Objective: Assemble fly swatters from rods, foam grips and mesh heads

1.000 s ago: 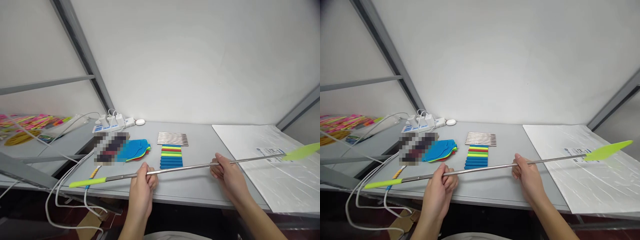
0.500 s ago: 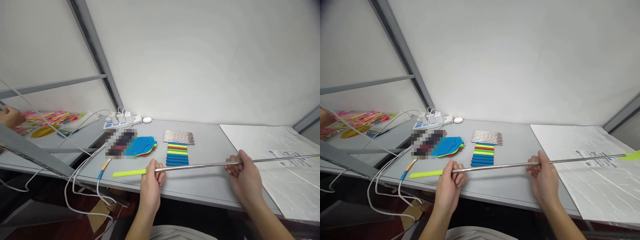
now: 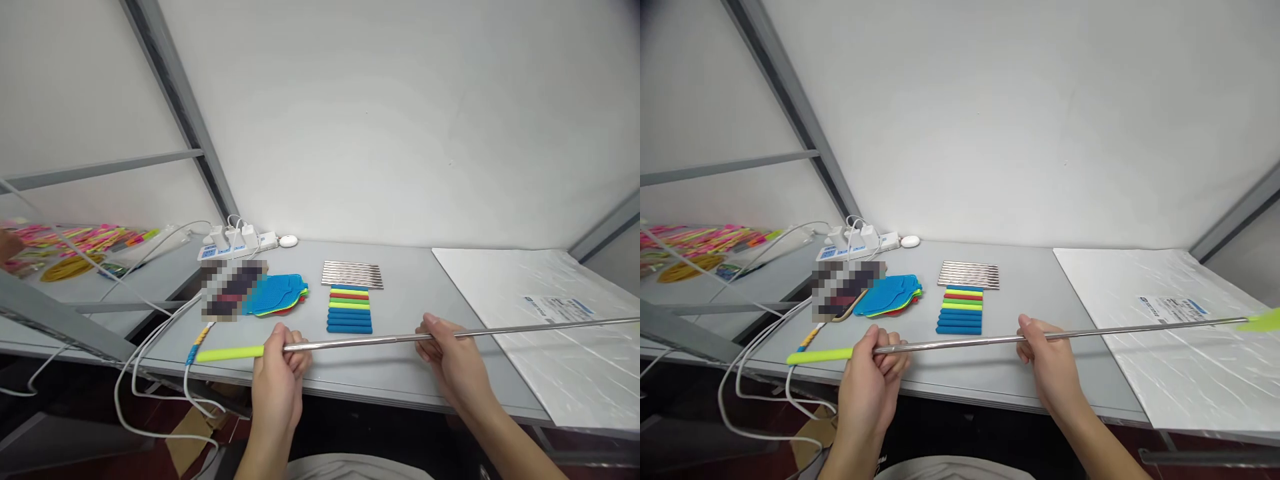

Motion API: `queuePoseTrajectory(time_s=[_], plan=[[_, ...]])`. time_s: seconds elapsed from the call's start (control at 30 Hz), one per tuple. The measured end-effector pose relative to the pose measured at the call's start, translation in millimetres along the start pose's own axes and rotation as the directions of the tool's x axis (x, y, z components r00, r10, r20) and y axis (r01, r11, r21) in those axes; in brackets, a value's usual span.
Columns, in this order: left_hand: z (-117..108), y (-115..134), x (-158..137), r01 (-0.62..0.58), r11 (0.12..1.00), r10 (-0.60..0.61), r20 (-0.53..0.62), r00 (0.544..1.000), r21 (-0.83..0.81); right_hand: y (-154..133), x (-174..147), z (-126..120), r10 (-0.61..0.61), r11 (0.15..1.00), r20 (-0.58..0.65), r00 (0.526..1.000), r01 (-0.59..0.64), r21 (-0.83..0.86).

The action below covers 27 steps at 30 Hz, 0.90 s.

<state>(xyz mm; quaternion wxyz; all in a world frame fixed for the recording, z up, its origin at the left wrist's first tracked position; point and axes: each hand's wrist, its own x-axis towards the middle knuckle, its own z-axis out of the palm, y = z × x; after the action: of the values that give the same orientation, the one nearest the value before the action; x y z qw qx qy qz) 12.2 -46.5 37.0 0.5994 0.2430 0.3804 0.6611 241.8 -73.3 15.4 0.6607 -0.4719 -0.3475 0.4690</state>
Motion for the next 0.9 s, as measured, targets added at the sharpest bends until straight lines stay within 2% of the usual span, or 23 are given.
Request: queuePoseTrajectory(time_s=[0.17,0.33,0.4,0.47,0.53,0.63,0.7,0.8,0.9], plan=[[-8.4,10.1,11.9,-0.116,0.991,0.112,-0.07,0.991,-0.059,5.4,2.2,-0.7,0.006,0.992,-0.007,1.0,-0.005,0.125],[-18.0,27.4,27.1,-0.198,0.978,0.183,-0.194,0.964,-0.062,3.4,6.7,-0.4,0.016,0.975,-0.111,0.994,0.009,0.221],[-17.0,31.4,29.5,-0.224,0.973,0.209,-0.207,0.956,-0.05,-0.5,8.5,-1.5,0.002,0.974,-0.137,0.991,0.03,0.226],[-10.1,27.9,27.8,-0.211,0.976,0.197,-0.18,0.964,-0.061,-4.1,10.0,-1.9,-0.013,0.976,-0.154,0.988,0.046,0.212],[1.8,14.0,21.3,-0.153,0.985,0.143,-0.123,0.982,-0.077,-4.7,10.8,-0.8,-0.017,0.982,-0.169,0.985,0.048,0.182],[21.3,-20.8,6.8,0.032,0.999,-0.032,0.045,0.998,-0.011,1.3,9.8,3.5,-0.008,0.986,-0.162,0.987,0.035,0.162],[29.1,-42.0,-0.5,0.115,0.988,-0.13,0.146,0.981,0.102,6.7,8.2,6.0,0.008,0.986,-0.138,0.99,0.015,0.167],[30.7,-53.4,-2.8,0.074,0.974,-0.115,0.185,0.976,0.212,8.9,5.7,6.5,0.033,0.993,-0.145,0.989,-0.015,0.121],[27.1,-41.4,0.0,0.069,0.984,-0.092,0.141,0.986,0.162,1.8,3.5,3.6,0.018,0.997,-0.13,0.991,-0.009,0.07]])
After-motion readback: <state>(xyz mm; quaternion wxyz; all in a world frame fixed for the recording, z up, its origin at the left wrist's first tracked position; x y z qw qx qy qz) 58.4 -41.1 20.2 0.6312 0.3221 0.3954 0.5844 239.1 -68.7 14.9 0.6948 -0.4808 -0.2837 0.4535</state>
